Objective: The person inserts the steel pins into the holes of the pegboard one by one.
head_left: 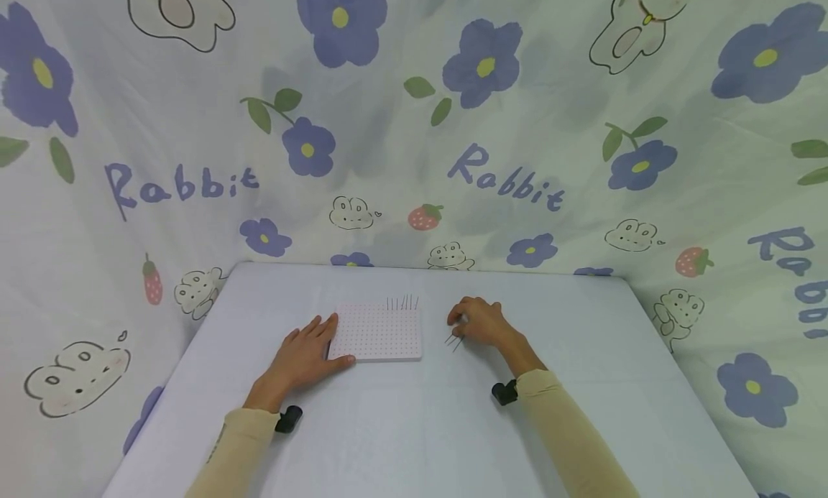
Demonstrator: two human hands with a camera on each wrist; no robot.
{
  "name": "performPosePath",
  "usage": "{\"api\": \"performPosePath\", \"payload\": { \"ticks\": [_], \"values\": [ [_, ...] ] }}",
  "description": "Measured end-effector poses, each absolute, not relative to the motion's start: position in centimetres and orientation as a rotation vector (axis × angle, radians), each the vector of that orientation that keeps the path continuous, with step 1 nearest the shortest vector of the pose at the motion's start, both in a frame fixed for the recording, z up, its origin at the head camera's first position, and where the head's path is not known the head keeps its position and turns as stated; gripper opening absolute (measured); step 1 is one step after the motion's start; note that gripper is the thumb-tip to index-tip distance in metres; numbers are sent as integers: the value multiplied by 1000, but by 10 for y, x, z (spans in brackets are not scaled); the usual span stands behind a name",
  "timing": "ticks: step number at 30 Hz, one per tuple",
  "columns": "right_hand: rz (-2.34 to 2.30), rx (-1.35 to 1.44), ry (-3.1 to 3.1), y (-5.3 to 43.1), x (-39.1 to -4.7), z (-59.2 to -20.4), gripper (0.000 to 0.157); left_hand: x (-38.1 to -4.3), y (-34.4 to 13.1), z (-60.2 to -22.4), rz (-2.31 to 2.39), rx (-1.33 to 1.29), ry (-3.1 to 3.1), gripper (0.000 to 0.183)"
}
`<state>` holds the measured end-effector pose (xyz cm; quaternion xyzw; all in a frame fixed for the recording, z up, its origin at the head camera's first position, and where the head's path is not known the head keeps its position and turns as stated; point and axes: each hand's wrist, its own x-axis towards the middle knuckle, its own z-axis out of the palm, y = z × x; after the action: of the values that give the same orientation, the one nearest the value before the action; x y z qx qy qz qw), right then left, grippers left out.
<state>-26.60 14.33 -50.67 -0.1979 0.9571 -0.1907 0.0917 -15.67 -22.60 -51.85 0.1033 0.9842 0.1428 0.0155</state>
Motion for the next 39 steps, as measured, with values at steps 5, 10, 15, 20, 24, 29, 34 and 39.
{"api": "performPosePath", "payload": {
  "ticks": [5, 10, 15, 20, 24, 29, 34, 39],
  "values": [
    [-552, -597, 2843, 143, -267, -510, 11, -156, -225, -517, 445, 317, 3063, 103],
    [-558, -609, 2854, 145, -270, -513, 11, -156, -224, -516, 440, 316, 3062, 102],
    [-552, -650, 2868, 146, -271, -516, 14, -156, -224, -516, 443, 310, 3059, 102],
    [-557, -711, 2841, 146, -271, -518, 16, -156, -224, -517, 442, 311, 3048, 102],
    [-535, -730, 2839, 144, -270, -516, 16, -156, -224, -517, 447, 318, 3052, 103],
    [-483, -734, 2859, 142, -268, -513, 17, -156, -224, -518, 446, 322, 3065, 103],
    [-441, -746, 2870, 141, -267, -514, 18, -156, -224, -516, 444, 324, 3071, 102],
    [-397, -806, 2889, 140, -266, -517, 19, -155, -223, -516, 442, 320, 3071, 101]
  ]
}}
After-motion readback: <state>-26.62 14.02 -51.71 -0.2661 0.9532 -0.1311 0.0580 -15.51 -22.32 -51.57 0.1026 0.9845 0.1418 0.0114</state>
